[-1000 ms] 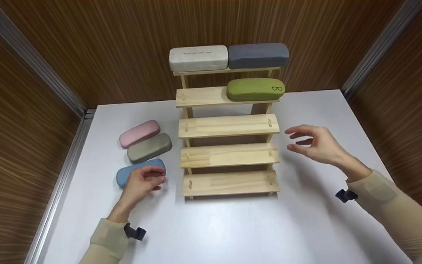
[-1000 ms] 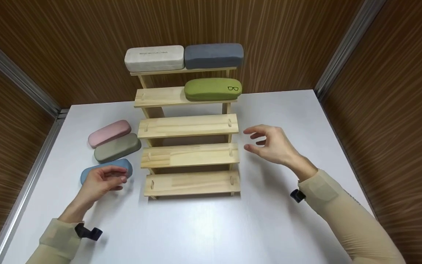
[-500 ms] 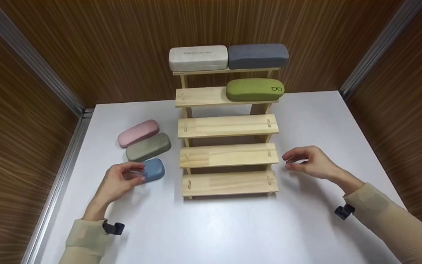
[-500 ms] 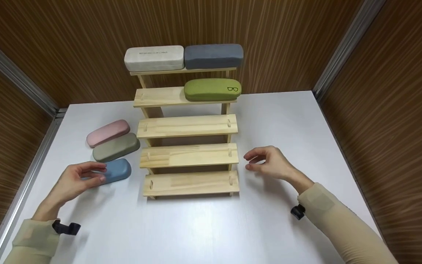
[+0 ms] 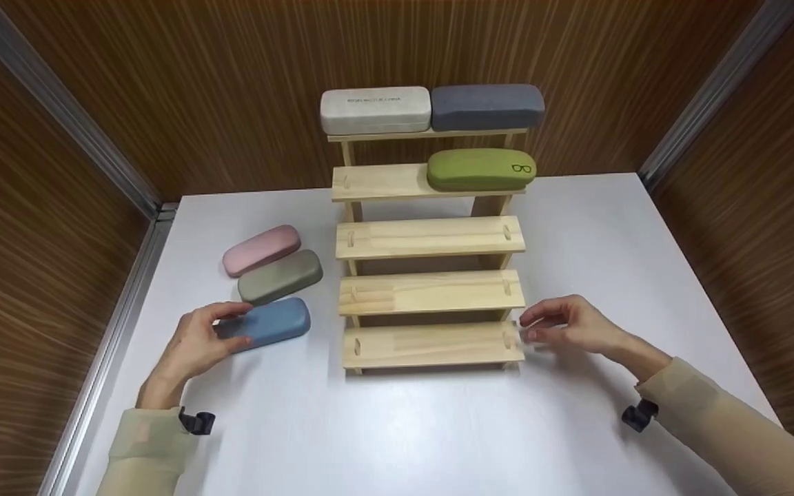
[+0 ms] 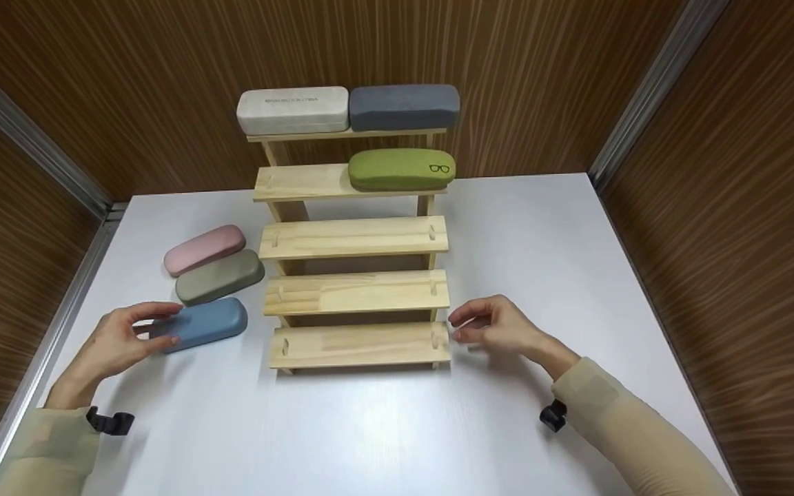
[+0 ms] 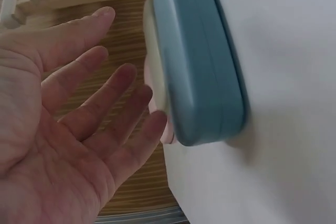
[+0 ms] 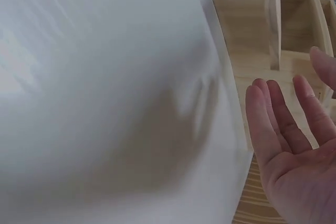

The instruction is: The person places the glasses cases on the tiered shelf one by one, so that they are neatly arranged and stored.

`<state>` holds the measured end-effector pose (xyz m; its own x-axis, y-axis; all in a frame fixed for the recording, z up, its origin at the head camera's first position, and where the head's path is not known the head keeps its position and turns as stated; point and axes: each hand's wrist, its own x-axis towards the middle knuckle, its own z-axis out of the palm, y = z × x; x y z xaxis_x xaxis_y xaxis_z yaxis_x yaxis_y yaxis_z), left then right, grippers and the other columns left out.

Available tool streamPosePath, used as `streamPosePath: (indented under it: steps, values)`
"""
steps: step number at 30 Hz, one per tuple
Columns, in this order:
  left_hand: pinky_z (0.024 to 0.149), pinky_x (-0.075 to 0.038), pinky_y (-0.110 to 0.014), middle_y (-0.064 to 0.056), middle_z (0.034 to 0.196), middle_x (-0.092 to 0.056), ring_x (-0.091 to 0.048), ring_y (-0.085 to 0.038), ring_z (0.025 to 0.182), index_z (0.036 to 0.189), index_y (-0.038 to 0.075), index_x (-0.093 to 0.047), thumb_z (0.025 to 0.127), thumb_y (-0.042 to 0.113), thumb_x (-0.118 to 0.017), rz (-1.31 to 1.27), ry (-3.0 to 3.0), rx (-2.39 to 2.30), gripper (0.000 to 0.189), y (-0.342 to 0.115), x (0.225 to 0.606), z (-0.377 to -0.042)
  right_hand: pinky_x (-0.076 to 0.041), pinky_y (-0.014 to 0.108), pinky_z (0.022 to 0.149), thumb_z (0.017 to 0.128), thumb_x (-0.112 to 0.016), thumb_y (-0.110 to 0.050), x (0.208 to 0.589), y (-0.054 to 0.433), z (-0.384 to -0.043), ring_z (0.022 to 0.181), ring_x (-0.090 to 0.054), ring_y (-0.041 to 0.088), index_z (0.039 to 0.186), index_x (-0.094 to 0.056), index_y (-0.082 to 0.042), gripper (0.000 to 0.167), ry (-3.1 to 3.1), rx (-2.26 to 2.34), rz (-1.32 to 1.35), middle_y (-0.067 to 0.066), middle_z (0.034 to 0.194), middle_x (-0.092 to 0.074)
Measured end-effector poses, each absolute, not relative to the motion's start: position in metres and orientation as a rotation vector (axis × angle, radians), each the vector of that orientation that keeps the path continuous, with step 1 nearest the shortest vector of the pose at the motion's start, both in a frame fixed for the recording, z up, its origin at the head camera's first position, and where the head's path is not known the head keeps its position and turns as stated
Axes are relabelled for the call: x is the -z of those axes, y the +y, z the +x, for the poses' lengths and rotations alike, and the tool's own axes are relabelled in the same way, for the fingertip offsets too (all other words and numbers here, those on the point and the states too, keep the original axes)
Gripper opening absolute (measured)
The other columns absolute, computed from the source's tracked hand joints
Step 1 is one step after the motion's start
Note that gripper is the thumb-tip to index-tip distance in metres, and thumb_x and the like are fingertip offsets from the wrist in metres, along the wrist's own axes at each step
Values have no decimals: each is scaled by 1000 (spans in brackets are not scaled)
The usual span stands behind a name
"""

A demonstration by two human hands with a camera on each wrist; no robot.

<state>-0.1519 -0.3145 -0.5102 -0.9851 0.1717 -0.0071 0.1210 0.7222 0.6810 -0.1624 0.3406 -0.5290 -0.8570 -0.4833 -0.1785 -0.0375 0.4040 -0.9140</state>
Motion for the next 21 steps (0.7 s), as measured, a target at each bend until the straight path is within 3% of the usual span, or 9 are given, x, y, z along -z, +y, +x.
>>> streamPosePath:
  steps: [7,21]
  values:
    - [123,-48,-69,-27,151,-70,-62,-53,145,142,4,-75,87,8,-94,261,2877,-1041,58,-321,521,-154,-70,26,90,100,-77,3,542,335,-156,100,-83,8,132,-66,22,39,2062,1604,-370,-3,114,-85]
    - [124,-46,-69,-25,150,-72,-61,-53,145,136,4,-78,83,5,-97,313,2909,-1088,56,-326,540,-155,-70,27,91,98,-77,6,554,324,-153,99,-83,5,135,-65,20,41,1957,1702,-286,-9,112,-83]
